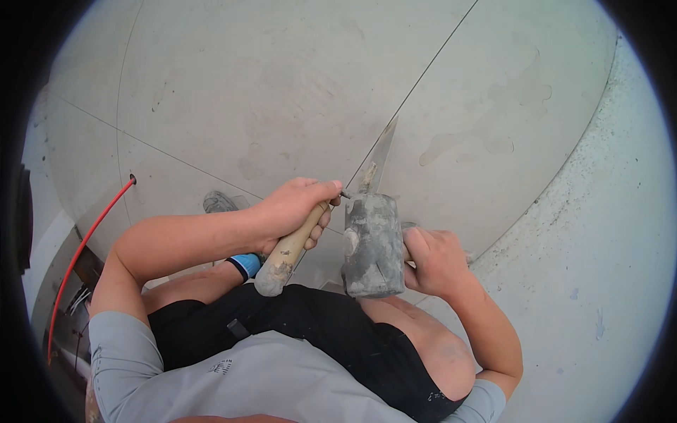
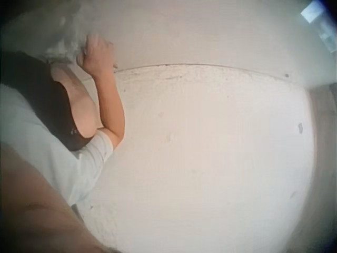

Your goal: The person uses a rubber mallet and a trowel to tap and adjust floor tiles into place. They repeatedly strike the tiles to ensure they are level and properly seated within the grid layout.

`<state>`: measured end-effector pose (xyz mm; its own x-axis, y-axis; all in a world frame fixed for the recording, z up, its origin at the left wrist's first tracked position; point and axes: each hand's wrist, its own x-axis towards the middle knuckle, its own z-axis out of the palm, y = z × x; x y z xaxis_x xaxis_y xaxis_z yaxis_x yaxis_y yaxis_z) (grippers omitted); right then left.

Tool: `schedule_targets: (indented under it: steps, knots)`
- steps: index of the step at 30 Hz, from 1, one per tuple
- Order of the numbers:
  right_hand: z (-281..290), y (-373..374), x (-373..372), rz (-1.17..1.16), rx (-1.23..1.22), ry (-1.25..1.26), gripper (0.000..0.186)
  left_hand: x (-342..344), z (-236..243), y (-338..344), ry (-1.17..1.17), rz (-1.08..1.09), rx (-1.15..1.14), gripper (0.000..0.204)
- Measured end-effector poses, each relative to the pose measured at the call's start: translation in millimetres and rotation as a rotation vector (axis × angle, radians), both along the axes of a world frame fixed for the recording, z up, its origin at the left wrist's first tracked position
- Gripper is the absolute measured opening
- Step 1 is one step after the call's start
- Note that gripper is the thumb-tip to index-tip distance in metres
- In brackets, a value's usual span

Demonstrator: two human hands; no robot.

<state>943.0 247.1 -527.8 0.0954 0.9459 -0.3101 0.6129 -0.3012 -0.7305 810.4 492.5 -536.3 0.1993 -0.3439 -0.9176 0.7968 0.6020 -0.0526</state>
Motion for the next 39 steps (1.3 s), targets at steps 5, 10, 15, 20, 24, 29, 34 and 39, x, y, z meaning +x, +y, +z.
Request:
schedule_targets:
  steps: [5, 10, 15, 20, 24, 29, 34, 39]
  knots:
    - [-0.1, 3.8, 1.4, -0.08, 0.014, 0.022, 0.029, 1.9, 0.3, 2.8, -0.006, -0.014, -0.009, 0.034]
    - [0.0, 4.1, 3.0, -0.099, 0.026, 0.052, 0.029, 5.8, 2.7, 3.4, 0.015, 0.011, -0.02, 0.034]
    - [1.4, 4.6, 3.8, -0.099, 0.035, 0.057, 0.029, 14.9, 8.6, 7.9, 0.009, 0.021, -0.039, 0.032]
    - [-2.0, 0.5, 4.3, -0.12, -0.017, 0.039, 0.032, 19.8, 9.4, 9.5, 0.005, 0.021, -0.044, 0.031]
    - [-0.5, -6.8, 5.8, -0.116, -0.098, 0.079, 0.046, 22.4, 9.1, 8.7, 0.001, 0.029, -0.031, 0.032]
    - [-0.2, -3.8, 8.9, -0.151, -0.085, 0.116, 0.053, 28.1, 12.3, 7.6, 0.03, 0.06, -0.01, 0.031]
    - [-1.4, 7.0, 8.4, -0.218, 0.026, 0.132, 0.035, 34.3, 14.0, 10.5, 0.018, 0.057, -0.017, 0.031]
    - [0.0, 5.6, 8.1, -0.255, -0.046, 0.177, 0.042, 39.9, 12.7, 14.2, 0.003, 0.068, -0.034, 0.032]
